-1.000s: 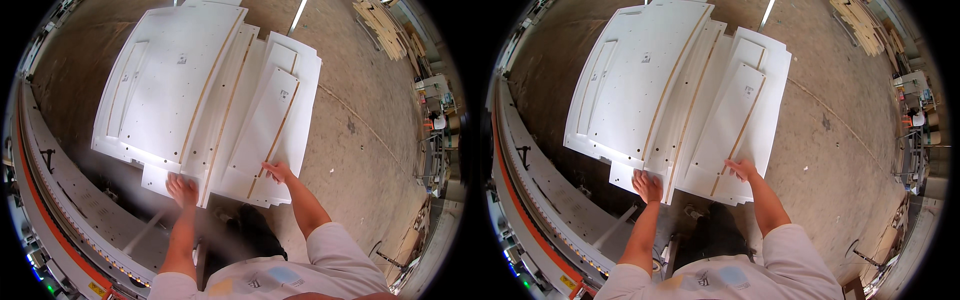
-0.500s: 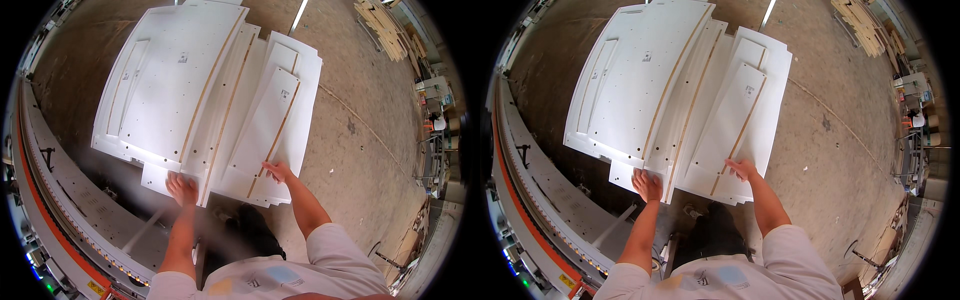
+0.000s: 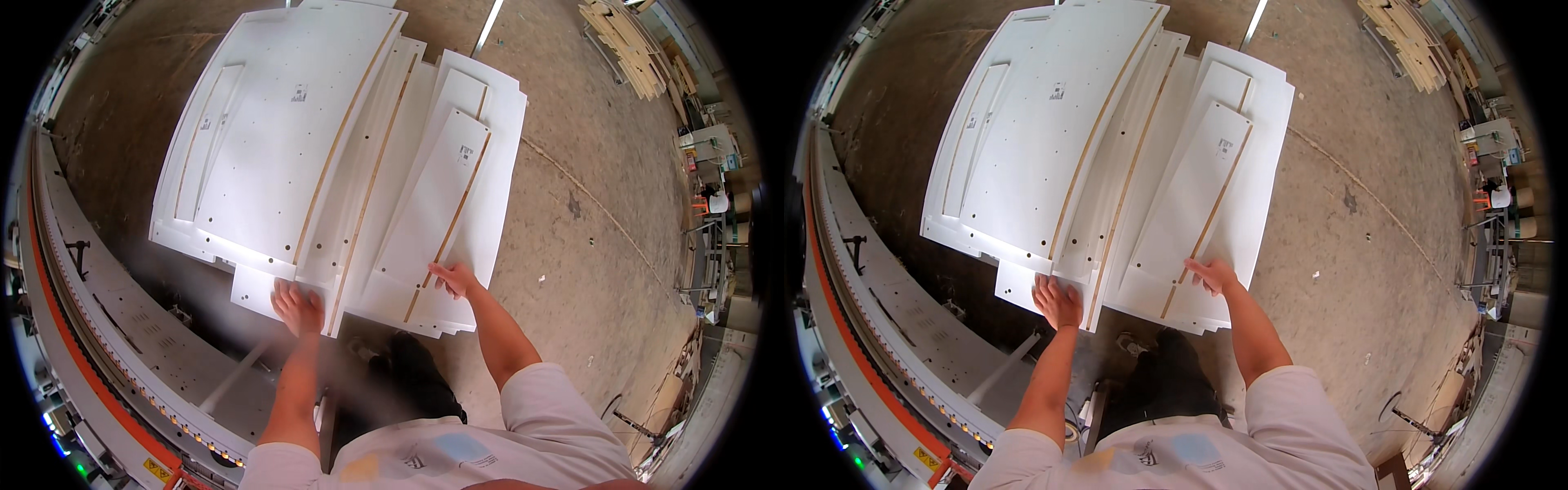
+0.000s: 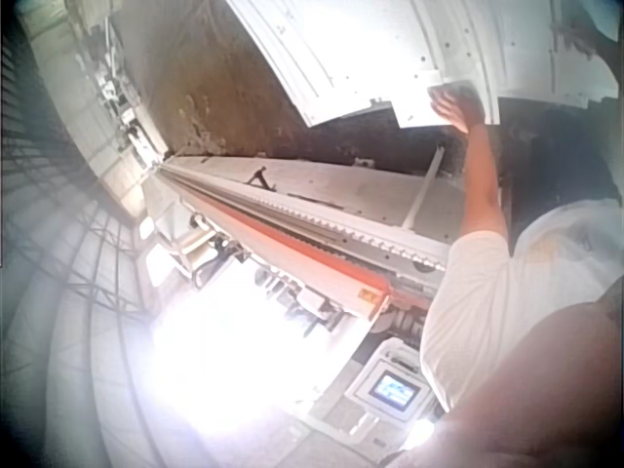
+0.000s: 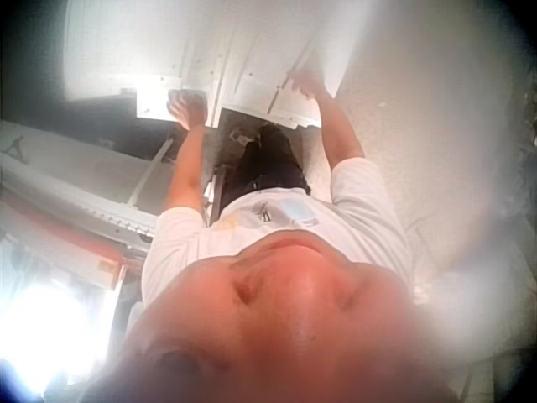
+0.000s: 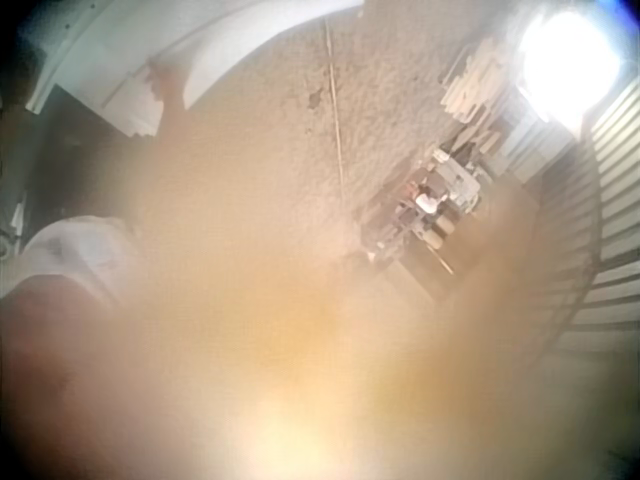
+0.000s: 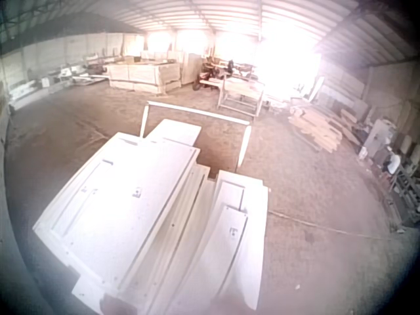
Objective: The person picks up white rectangular panels from a stack and places them onto a conveyor belt. They handle the panels one at a time, aligning them before feeding them into the machine. The person repeats this process, moving panels from the stack to the conveyor.
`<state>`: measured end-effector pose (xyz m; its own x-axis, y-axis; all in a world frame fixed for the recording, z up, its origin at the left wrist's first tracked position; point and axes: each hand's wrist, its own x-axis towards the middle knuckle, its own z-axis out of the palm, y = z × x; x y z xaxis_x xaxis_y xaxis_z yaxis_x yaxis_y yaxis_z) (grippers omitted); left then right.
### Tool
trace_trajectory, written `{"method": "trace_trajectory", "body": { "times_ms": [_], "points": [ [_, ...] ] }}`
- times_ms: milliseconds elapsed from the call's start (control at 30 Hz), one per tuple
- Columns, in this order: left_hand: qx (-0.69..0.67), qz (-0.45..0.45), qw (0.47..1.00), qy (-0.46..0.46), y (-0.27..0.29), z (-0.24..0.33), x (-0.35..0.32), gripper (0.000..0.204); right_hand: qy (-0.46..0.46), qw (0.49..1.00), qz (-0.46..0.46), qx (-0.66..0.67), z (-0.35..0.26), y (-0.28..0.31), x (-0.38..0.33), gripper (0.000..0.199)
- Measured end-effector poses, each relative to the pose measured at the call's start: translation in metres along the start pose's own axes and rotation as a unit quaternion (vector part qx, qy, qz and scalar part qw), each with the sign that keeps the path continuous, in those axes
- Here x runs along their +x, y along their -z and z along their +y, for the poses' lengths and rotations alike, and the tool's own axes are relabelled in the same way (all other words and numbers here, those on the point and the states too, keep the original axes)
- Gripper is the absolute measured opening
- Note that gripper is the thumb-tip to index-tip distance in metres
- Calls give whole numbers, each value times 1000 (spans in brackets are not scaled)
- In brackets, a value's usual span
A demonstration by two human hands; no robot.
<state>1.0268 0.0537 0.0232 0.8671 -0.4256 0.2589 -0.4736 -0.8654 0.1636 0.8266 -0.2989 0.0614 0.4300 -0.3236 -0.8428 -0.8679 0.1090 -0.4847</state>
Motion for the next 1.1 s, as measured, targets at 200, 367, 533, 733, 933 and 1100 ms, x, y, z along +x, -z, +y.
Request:
{"method": "trace_trajectory", "body": {
  "times_ms": [200, 367, 533, 733, 933, 1100],
  "points": [
    [-4, 1, 1000, 1, 0, 2, 0, 42, -11, 1000, 9, 0, 3, 0, 3, 76],
    [3, 7, 1000, 6, -1, 2, 0, 39, -23, 999, 14, -18, -3, 2, -1, 77],
    [67, -95, 993, 35, 6, 9, -1, 51, -14, 1000, 15, -21, -6, 0, -5, 78],
    [39, -73, 996, 42, 0, 2, -4, 52, -20, 999, 8, -24, -2, 1, -1, 77],
    [31, -77, 995, 51, 7, 8, 0, 50, -29, 999, -1, -46, -7, 2, -5, 79],
    [28, -71, 996, 48, 0, 3, -2, 49, -28, 998, -6, -52, -2, 1, -1, 80]
  ]
}}
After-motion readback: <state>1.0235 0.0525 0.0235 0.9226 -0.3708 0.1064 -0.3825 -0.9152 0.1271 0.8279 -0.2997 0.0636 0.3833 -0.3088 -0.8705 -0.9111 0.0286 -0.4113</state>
